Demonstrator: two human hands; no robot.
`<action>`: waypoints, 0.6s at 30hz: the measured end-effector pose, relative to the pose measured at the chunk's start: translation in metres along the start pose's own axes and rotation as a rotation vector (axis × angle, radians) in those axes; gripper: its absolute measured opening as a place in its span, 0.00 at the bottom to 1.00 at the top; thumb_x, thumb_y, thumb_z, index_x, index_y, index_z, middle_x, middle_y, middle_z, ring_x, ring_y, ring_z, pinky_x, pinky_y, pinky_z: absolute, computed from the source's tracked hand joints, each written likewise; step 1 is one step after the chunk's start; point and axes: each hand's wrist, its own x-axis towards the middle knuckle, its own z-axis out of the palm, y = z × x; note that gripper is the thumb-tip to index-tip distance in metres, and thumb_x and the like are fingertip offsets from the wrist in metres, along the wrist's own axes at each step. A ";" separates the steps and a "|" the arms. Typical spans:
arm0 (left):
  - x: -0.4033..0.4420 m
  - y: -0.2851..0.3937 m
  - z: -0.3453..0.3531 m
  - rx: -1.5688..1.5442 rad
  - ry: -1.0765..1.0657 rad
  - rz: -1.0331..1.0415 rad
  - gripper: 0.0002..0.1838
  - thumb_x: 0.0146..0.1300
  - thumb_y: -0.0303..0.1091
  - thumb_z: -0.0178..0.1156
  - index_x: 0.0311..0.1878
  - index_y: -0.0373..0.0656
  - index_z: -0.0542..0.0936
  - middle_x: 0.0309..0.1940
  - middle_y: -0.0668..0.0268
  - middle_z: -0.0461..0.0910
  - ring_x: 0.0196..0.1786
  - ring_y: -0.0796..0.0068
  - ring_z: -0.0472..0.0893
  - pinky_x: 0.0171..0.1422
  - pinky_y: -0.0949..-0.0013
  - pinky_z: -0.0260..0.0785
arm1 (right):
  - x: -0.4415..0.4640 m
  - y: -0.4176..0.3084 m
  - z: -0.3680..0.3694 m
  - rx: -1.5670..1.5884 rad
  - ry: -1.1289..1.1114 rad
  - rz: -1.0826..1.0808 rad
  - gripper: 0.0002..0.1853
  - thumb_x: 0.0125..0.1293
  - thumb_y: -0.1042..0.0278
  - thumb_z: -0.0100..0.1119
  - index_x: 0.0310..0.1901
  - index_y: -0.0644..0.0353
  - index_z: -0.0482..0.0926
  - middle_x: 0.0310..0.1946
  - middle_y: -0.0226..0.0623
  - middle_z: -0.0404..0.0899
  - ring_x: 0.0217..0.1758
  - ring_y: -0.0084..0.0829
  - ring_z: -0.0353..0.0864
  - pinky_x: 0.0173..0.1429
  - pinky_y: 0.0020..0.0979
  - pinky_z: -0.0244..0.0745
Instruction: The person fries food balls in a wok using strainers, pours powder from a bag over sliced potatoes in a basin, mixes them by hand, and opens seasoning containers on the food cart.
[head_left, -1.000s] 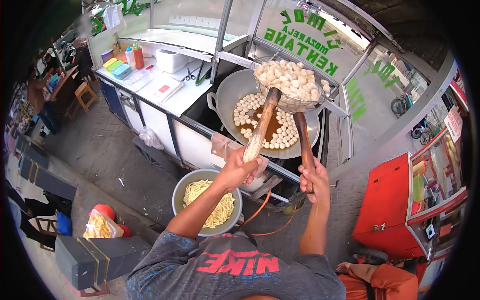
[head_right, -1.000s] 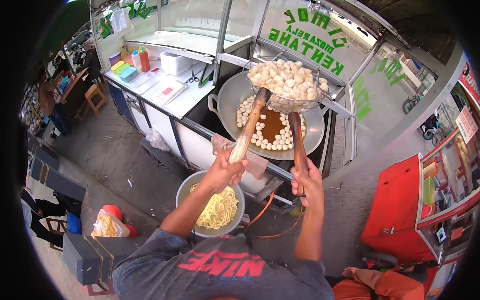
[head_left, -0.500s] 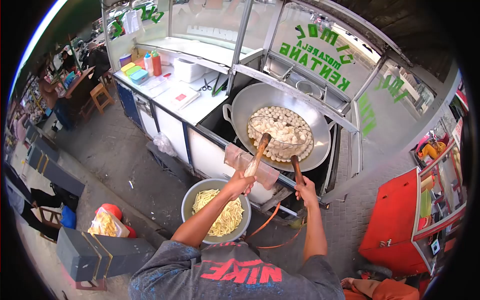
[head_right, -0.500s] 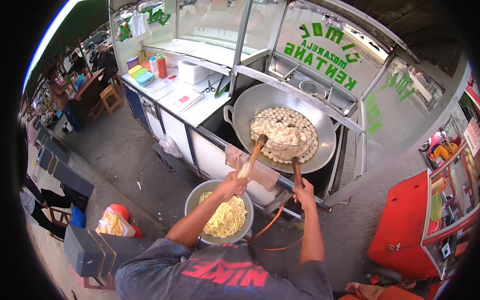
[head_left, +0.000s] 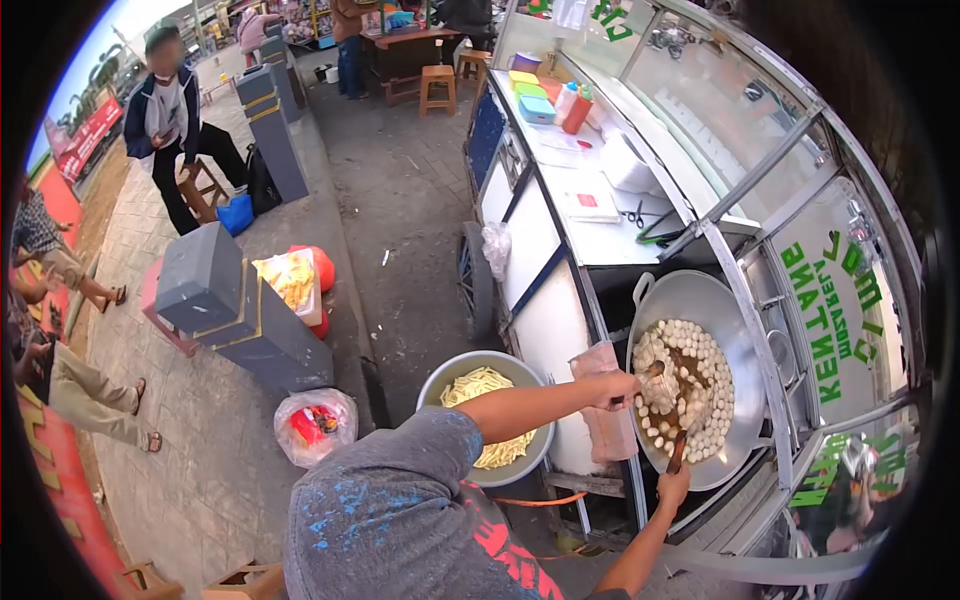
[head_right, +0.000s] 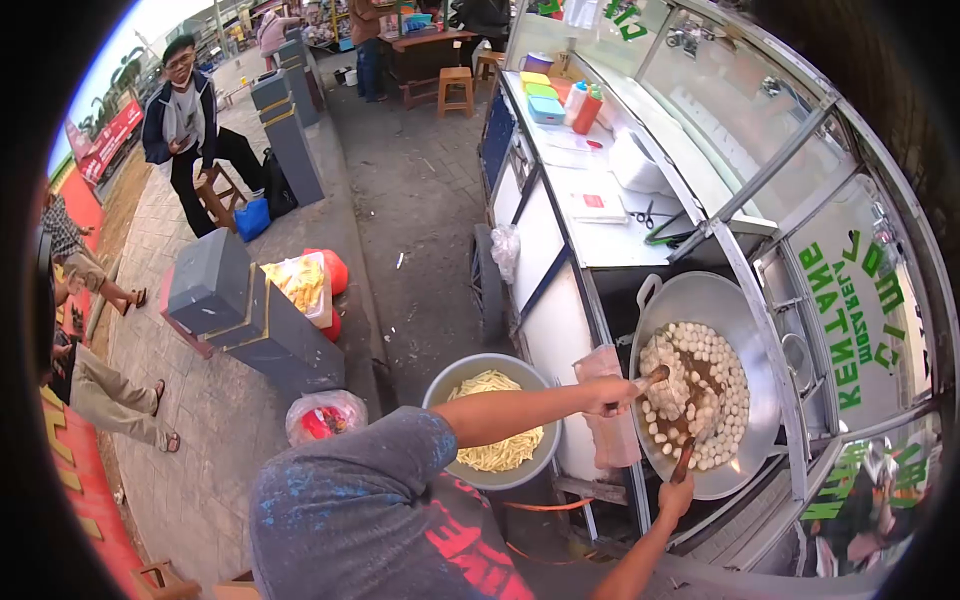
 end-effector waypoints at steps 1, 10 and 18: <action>0.010 0.000 0.003 -0.122 0.044 -0.051 0.06 0.60 0.32 0.58 0.31 0.42 0.75 0.18 0.68 0.71 0.20 0.76 0.75 0.18 0.72 0.66 | -0.014 -0.024 -0.010 -0.214 0.068 0.006 0.23 0.53 0.74 0.57 0.54 0.55 0.75 0.43 0.50 0.82 0.51 0.56 0.79 0.55 0.50 0.72; 0.028 0.036 0.035 1.412 0.132 0.147 0.20 0.50 0.40 0.58 0.36 0.29 0.84 0.34 0.45 0.84 0.42 0.51 0.85 0.49 0.57 0.76 | -0.069 -0.048 -0.042 -0.378 0.180 0.076 0.38 0.54 0.68 0.62 0.69 0.50 0.64 0.41 0.51 0.80 0.47 0.54 0.82 0.50 0.50 0.77; 0.021 0.038 0.061 1.804 0.154 0.433 0.17 0.53 0.38 0.60 0.42 0.37 0.83 0.41 0.47 0.84 0.45 0.49 0.84 0.49 0.53 0.77 | -0.092 -0.032 -0.042 0.098 0.261 0.148 0.38 0.53 0.71 0.56 0.70 0.50 0.65 0.50 0.54 0.80 0.52 0.54 0.80 0.55 0.46 0.73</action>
